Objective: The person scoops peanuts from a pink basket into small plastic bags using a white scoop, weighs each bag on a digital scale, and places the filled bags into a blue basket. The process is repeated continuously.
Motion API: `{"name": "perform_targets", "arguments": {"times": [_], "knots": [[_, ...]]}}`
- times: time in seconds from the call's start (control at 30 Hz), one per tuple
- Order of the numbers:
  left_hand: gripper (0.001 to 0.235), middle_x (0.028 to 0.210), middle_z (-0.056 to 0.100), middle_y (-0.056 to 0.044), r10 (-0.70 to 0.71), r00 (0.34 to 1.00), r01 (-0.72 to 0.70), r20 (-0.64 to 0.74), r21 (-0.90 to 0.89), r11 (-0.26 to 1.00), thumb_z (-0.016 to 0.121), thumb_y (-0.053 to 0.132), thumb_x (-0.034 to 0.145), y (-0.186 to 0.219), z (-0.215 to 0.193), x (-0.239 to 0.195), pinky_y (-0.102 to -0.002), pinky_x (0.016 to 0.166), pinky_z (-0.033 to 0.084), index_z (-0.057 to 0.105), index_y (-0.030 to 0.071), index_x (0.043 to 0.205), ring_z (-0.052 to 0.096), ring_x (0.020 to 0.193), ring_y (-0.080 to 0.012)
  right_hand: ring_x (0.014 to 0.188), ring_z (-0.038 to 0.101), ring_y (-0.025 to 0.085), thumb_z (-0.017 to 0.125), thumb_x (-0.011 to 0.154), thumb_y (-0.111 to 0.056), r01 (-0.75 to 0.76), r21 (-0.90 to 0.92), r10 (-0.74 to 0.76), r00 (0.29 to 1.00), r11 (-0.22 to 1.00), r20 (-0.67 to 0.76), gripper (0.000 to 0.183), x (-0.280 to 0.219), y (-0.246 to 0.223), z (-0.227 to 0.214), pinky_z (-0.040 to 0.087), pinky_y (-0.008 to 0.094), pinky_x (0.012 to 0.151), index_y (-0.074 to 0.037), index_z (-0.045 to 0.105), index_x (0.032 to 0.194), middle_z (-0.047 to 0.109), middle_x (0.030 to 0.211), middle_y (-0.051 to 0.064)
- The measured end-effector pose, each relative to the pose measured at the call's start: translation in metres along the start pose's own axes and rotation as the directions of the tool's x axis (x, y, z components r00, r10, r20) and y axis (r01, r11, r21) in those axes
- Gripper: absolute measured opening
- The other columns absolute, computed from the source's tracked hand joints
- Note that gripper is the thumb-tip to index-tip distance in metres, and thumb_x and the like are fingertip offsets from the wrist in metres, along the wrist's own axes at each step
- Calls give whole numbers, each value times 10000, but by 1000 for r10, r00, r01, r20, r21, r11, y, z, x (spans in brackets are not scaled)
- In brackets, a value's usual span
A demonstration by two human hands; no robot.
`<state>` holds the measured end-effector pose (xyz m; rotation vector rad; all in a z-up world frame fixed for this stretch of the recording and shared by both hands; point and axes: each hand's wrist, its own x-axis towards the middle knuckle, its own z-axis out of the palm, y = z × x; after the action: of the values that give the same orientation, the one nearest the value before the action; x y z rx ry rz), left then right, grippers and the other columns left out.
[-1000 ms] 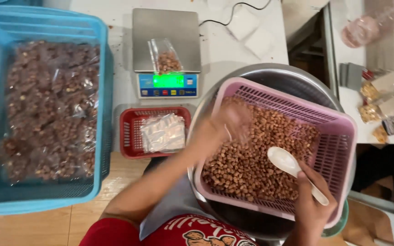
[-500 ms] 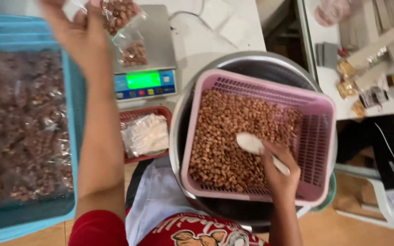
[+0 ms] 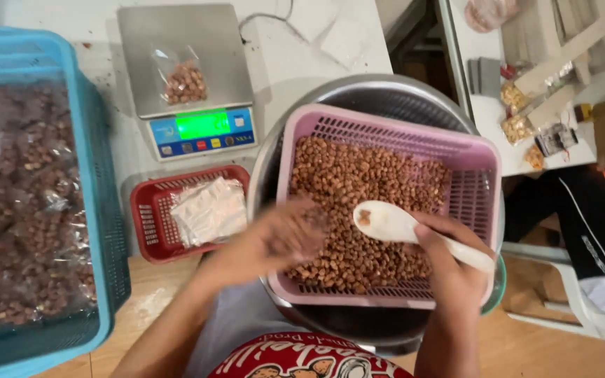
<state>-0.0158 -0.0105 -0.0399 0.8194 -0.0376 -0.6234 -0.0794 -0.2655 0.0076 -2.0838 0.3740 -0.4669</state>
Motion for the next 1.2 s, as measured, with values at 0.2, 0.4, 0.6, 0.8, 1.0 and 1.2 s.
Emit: {"name": "perform_targets", "arguments": {"times": [0.2,0.4,0.6,0.8,1.0,1.2], "knots": [[822,1406,614,-255,3,889,-310,458,597,740,682,-54,902,-35,-9,21,-375,1082,529,244,168,1561,607,1351,-294,754,708,200,656,896,47,-26,151,29,999,988,-17,161,-4,-40,8,633,245,605,30,748,1027,749,966,166],[876,1397,638,-175,-70,929,-245,363,746,619,715,100,872,-36,-3,20,-369,953,583,224,202,1590,730,1135,-257,702,688,228,647,870,50,-19,164,39,992,986,-118,183,-5,-31,8,616,254,558,44,736,1030,728,950,188],[390,1038,773,-74,3,926,-215,377,521,826,473,408,1059,-28,-30,34,-263,694,667,689,103,1172,771,834,-170,695,672,168,698,878,-126,-119,293,166,976,949,-142,165,-7,-17,1,629,231,602,-47,731,1019,708,910,93],[394,1002,606,-67,916,392,-645,-89,684,342,531,58,1101,46,-201,163,-382,869,732,365,110,1454,713,793,-181,561,581,177,684,836,-125,12,366,90,961,930,-262,174,-16,0,-16,498,221,487,-51,721,990,704,886,111],[252,911,783,-76,933,178,-201,-313,917,346,735,274,826,116,-290,198,-368,788,570,720,107,1013,746,874,-204,830,711,359,616,1051,-200,-272,-260,311,942,927,124,361,5,13,-72,481,361,745,40,731,1295,720,982,235],[75,659,785,-124,776,358,-375,-519,681,629,728,74,816,194,-311,99,-270,465,634,724,37,751,798,534,-185,891,674,368,650,1214,-140,-126,-270,137,990,954,23,317,-9,78,-90,531,392,836,127,671,1383,675,1109,289]]}}
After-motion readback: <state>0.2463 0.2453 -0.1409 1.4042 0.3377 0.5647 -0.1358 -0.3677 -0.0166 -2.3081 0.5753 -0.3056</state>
